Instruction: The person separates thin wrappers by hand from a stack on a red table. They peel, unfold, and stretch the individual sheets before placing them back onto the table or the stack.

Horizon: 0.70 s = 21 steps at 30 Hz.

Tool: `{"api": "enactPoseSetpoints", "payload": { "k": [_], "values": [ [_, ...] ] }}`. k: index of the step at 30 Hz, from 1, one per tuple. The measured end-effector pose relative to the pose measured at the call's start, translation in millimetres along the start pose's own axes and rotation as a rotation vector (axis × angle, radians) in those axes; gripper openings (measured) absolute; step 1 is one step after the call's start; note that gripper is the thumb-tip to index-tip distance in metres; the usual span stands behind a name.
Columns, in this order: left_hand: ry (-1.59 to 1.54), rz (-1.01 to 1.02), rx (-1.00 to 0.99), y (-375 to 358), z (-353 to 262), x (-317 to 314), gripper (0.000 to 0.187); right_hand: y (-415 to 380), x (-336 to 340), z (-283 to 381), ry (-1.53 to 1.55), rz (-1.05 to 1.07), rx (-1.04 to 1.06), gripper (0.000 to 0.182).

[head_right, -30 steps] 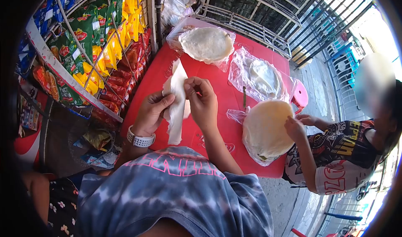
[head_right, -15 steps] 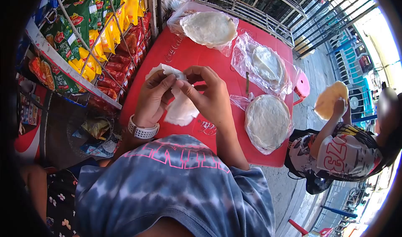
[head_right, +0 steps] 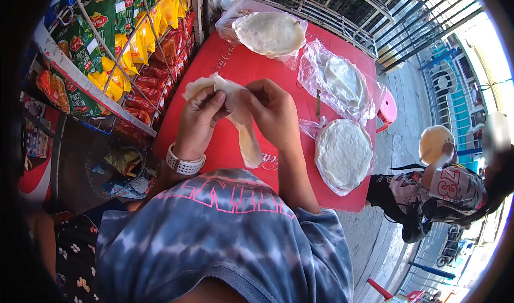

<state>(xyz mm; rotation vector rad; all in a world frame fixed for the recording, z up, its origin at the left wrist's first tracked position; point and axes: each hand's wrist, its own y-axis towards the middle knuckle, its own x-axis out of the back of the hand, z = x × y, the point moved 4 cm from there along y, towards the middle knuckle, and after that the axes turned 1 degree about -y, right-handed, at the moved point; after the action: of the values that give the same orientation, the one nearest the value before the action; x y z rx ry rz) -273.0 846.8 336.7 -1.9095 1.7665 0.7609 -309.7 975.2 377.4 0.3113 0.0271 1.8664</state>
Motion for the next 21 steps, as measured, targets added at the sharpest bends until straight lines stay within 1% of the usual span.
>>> {"api": "enactPoseSetpoints", "payload": {
  "k": [3,4,6,7,10,11,13,15,16,19,21],
  "values": [
    [-0.245,0.01,0.086,3.1,8.9,7.6,0.014,1.2,-0.2,-6.4,0.077,-0.112,-0.019,0.014],
    [-0.338,0.02,0.119,3.4,10.9,9.6,0.014,1.7,0.1,-9.0,0.202,-0.12,-0.06,0.014],
    [-0.374,-0.03,0.193,2.6,13.7,9.6,0.015,3.8,0.6,-13.2,0.453,-0.136,-0.146,0.015],
    [-0.392,-0.054,0.23,2.2,15.2,9.9,0.016,5.6,0.3,-17.3,0.531,-0.137,-0.129,0.015],
    [-0.4,-0.037,0.272,7.2,14.6,7.8,0.025,2.9,-3.9,-15.1,0.267,-0.142,-0.04,0.015],
    [-0.244,-0.042,0.281,8.4,11.5,6.4,0.023,1.5,-7.5,-15.1,0.166,-0.108,0.003,0.016],
    [0.064,-0.057,0.303,9.7,-1.2,-1.3,0.02,-1.5,-13.5,-14.3,0.098,-0.039,0.019,0.016],
    [0.155,0.038,0.206,18.0,3.1,4.8,0.019,-2.4,-17.4,-13.9,0.063,-0.004,0.028,0.015],
    [0.202,0.089,0.155,20.9,7.2,7.2,0.018,-2.0,-16.7,-14.5,0.126,-0.036,0.011,0.014],
    [0.018,-0.066,0.152,23.3,23.6,16.0,0.016,-0.3,-10.6,-16.3,0.27,-0.126,-0.044,0.013],
    [0.038,-0.139,0.029,20.9,23.9,19.5,0.015,0.2,-5.7,-25.2,0.425,-0.178,-0.084,0.013]
  ]
}}
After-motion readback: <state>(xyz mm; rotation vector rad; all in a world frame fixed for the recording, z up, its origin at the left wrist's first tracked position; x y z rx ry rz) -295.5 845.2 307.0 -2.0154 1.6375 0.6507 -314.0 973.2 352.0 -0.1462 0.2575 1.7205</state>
